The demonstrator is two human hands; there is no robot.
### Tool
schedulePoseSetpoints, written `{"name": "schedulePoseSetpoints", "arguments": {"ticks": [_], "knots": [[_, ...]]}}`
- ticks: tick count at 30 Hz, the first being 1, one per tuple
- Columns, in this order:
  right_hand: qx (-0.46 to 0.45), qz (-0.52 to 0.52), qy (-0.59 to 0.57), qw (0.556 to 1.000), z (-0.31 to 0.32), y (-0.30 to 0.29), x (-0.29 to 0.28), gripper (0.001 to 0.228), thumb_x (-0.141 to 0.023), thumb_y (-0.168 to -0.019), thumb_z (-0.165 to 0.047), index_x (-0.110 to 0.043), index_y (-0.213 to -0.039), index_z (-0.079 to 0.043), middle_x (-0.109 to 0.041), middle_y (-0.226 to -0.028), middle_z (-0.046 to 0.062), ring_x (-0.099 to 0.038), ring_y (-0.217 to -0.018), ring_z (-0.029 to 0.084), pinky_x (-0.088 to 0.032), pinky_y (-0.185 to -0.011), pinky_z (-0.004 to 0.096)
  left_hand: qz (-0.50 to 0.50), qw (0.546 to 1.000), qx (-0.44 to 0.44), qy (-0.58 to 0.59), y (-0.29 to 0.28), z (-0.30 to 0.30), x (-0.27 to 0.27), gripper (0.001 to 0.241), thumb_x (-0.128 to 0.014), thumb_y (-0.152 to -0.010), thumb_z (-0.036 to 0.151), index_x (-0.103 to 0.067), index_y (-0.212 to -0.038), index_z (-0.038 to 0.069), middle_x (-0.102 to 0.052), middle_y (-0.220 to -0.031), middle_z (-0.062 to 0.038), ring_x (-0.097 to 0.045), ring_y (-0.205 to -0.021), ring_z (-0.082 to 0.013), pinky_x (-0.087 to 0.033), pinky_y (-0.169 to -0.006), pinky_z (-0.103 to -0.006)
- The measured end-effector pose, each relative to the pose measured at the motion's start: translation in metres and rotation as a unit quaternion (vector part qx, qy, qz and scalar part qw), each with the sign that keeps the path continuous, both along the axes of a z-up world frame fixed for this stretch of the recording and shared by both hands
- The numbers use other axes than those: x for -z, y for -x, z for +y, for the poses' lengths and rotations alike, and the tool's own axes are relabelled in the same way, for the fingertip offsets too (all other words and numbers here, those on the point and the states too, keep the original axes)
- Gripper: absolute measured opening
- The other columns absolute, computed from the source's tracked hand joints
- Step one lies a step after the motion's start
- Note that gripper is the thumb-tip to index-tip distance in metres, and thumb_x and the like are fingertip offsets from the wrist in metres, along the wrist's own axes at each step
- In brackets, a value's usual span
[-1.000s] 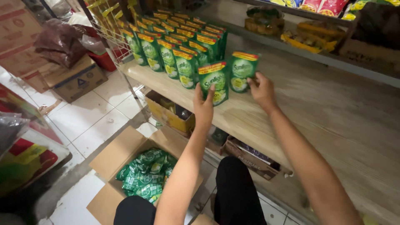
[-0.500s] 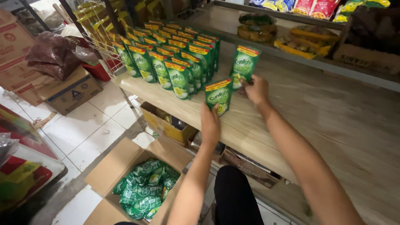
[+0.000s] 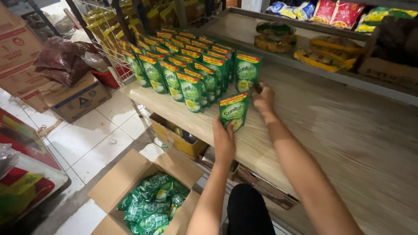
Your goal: The person takes pouches of dish detergent from a box and arranges them on a wooden shelf, handling the pouches individually.
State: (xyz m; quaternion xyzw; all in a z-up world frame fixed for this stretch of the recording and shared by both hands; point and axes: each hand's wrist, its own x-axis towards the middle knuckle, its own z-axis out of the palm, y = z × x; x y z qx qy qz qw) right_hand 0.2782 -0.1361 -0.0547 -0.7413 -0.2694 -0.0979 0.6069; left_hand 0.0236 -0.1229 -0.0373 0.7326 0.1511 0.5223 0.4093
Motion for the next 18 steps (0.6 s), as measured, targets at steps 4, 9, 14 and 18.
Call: {"name": "schedulePoseSetpoints", "arguments": {"ticks": [4, 9, 14, 18], "knots": [[0.02, -0.019, 0.019, 0.999, 0.0, 0.007, -0.011, 0.027, -0.075, -0.095, -0.027, -0.074, -0.106, -0.003, -0.077, -0.09, 0.013, -0.072, -0.078, 0.017, -0.055, -0.073, 0.034, 0.029, 1.0, 0.0, 0.011, 0.003, -0.001, -0.005, 0.021, -0.06, -0.105, 0.01, -0.05, -0.117, -0.005, -0.053, -0.106, -0.028, -0.054, -0.098, -0.0484, -0.044, -0.086, -0.0503], [0.036, -0.028, 0.029, 0.999, -0.002, 0.016, -0.019, 0.026, -0.072, -0.097, -0.026, -0.073, -0.108, -0.002, -0.076, -0.088, 0.016, -0.071, -0.076, 0.021, -0.054, -0.073, 0.036, 0.011, 0.999, 0.022, 0.024, 0.007, -0.003, -0.016, 0.021, -0.057, -0.104, 0.009, -0.049, -0.117, -0.005, -0.053, -0.105, -0.027, -0.054, -0.095, -0.0472, -0.044, -0.083, -0.05], [0.022, -0.027, 0.035, 0.999, -0.002, 0.015, -0.021, 0.023, -0.067, -0.101, -0.023, -0.075, -0.105, -0.002, -0.077, -0.091, 0.015, -0.073, -0.082, 0.019, -0.053, -0.076, 0.035, 0.012, 1.0, 0.015, 0.014, 0.008, -0.003, -0.018, 0.021, -0.058, -0.103, 0.009, -0.05, -0.117, -0.005, -0.053, -0.105, -0.027, -0.053, -0.095, -0.0475, -0.044, -0.082, -0.0498], [-0.009, -0.02, 0.003, 1.0, 0.0, 0.009, -0.019, 0.022, -0.063, -0.102, -0.019, -0.071, -0.114, -0.002, -0.078, -0.096, 0.013, -0.075, -0.085, 0.019, -0.055, -0.077, 0.032, 0.016, 1.0, 0.011, 0.023, 0.006, -0.003, -0.017, 0.021, -0.06, -0.103, 0.009, -0.05, -0.116, -0.005, -0.055, -0.105, -0.026, -0.054, -0.095, -0.0468, -0.045, -0.082, -0.0493]]}}
